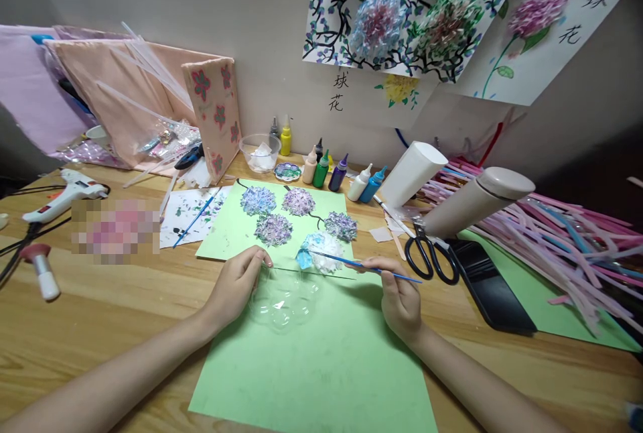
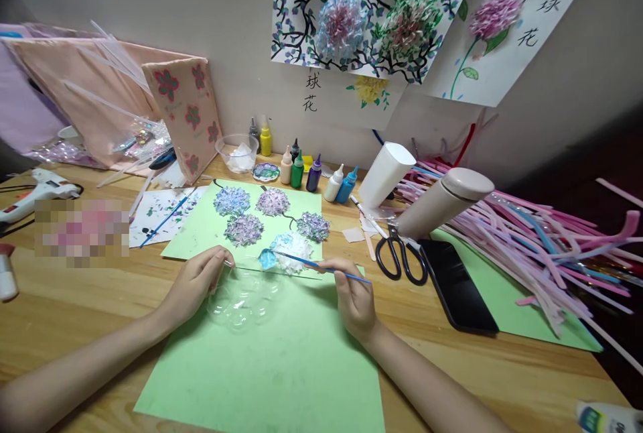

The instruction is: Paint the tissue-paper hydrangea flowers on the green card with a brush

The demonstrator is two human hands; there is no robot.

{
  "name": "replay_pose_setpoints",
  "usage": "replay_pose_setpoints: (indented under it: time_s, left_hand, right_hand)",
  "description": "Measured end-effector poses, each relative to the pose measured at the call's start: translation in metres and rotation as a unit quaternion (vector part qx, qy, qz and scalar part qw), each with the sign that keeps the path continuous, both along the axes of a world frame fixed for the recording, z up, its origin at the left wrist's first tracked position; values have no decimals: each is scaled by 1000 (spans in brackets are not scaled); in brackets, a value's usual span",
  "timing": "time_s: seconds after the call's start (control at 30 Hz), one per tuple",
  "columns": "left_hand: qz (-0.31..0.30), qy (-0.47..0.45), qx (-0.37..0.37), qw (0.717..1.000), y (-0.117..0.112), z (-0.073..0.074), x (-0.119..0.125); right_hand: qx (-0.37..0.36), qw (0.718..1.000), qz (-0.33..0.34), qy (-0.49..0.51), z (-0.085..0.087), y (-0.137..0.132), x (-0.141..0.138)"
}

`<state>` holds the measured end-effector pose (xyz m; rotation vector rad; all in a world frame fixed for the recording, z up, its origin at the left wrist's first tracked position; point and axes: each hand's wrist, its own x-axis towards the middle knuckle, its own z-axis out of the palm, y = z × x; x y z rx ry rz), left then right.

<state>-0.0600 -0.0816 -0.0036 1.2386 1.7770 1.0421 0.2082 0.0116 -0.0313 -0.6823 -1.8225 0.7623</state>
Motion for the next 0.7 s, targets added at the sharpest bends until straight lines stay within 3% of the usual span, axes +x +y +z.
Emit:
replay_pose_setpoints:
  time_s: [0.23,0.4,0.53,0.7]
  left_hand:
    - [0,2,-2,1000,0,-1,0]
    - [-1,-2,-4,1000,2,0,2]
    - [-5,9,-6,1000,2,0,2]
    - [-70,126,8,989,-4,5,-7]
  right_hand:
    - [-94,987,-25,129,-1,0,-4]
    - [-74,994,-67,51,-1,4,-5]
    - [-34,998,-49,-12,1,5,-5]
    - [-36,997,-42,-48,2,5,-3]
